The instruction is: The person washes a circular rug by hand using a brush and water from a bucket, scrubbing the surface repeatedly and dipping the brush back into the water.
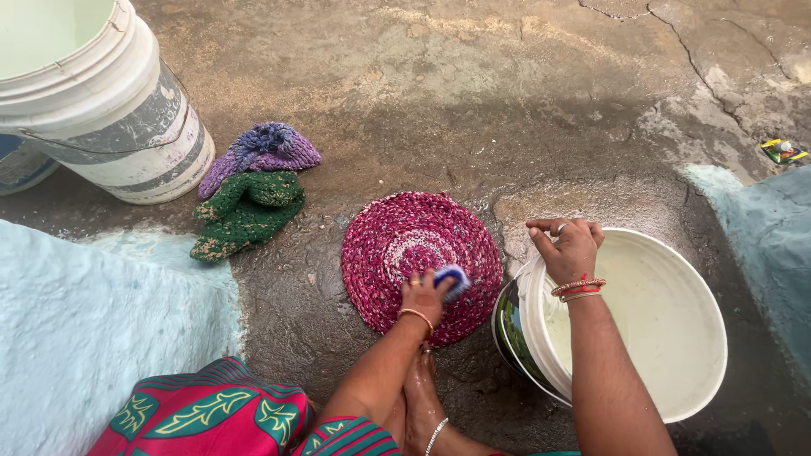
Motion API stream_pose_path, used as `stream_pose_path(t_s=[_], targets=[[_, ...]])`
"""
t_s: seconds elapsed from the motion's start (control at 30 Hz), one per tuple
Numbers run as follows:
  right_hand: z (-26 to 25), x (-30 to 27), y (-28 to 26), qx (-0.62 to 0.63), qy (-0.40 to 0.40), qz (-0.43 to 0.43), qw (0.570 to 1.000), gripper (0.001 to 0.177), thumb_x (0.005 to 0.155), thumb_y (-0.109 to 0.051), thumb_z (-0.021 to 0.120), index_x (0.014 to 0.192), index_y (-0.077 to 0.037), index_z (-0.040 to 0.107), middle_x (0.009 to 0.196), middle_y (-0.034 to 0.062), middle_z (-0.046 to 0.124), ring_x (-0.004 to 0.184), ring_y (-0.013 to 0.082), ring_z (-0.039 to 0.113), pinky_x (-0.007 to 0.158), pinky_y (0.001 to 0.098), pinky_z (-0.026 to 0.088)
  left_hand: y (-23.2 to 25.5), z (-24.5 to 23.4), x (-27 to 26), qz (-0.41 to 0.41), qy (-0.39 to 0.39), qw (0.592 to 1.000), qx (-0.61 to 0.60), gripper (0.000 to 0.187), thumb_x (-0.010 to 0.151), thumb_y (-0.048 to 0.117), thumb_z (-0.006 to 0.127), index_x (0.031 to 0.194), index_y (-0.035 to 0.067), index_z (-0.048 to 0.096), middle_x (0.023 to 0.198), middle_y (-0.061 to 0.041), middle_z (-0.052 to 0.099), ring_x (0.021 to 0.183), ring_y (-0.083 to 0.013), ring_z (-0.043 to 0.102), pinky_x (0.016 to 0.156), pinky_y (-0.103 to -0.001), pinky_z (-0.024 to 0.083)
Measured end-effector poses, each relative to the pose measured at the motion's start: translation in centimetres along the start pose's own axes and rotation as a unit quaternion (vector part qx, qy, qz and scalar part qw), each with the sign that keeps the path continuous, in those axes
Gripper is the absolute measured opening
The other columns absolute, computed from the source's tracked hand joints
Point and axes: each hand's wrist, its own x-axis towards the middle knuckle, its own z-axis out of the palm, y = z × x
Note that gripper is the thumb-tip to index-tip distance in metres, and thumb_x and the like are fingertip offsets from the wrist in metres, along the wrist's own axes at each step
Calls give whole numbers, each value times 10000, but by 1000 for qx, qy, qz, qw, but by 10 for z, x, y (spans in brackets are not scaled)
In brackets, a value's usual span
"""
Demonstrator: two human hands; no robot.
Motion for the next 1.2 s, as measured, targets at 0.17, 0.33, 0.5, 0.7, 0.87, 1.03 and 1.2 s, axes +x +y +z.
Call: stream_pose_path(t_s=[0.17, 0.33, 0.5, 0.7, 0.87, 1.03, 1.2], targets=[[-2, -4, -1, 19, 12, -16, 1000, 142, 942, -343, 733, 994, -251, 828, 813, -24, 707, 947, 171, 572, 1083, 407, 253, 32, -2, 14, 141, -73, 987, 30, 600, 1052, 104, 536, 1549, 421, 424, 1618, -131, 374, 1492, -375, 357, 1196, -523, 335], [-1, -3, 0, 14, 12, -5, 1000, 148, 930, -339, 726, 983, -246, 828, 768, -21, 689, 924, 168, 571, 1069, 394, 257, -40, -24, 48, -43, -28, 998, 47, 696, 986, 106, 566, 1551, 460, 368, 1606, -156, 337, 1424, -404, 390, 1140, -506, 371], [1, -4, 0, 18, 23, -12, 999, 148, 925, -334, 720, 973, -245, 829, 755, -21, 677, 921, 161, 580, 1053, 396, 265, -115, -34, 22, -275, 74, 954, -90, 715, 968, 354, 657, 1588, 360, 302, 1578, -196, 318, 1348, -434, 447, 1111, -537, 398], [1, -5, 0, 11, 17, -1, 1000, 162, 923, -354, 722, 978, -252, 835, 717, -16, 650, 876, 159, 569, 1056, 382, 275, -84, -61, -9, -258, 5, 960, -108, 898, 849, 300, 797, 1589, 391, 296, 1603, -149, 260, 1420, -395, 374, 1131, -528, 380], [0, -4, -2, 15, 10, -1, 1000, 156, 934, -340, 715, 977, -246, 832, 728, -30, 665, 867, 162, 562, 1059, 387, 256, -7, -36, -4, 56, -99, 993, 32, 780, 914, 90, 686, 1535, 465, 400, 1678, -92, 205, 1533, -397, 204, 1246, -566, 156], [-1, -5, -1, 25, 15, -11, 1000, 151, 933, -339, 721, 982, -248, 831, 731, -40, 665, 874, 153, 561, 1077, 389, 253, 20, -13, 3, 119, -75, 989, 56, 651, 1017, 114, 505, 1565, 429, 348, 1652, -132, 255, 1487, -428, 273, 1199, -544, 250], [0, -6, 1, 32, 15, -5, 999, 152, 941, -341, 720, 984, -244, 828, 717, -36, 662, 879, 138, 572, 1090, 389, 257, -45, -29, 26, -49, -17, 998, 38, 670, 1015, 112, 519, 1573, 437, 341, 1660, -160, 237, 1467, -408, 331, 1174, -570, 301]])
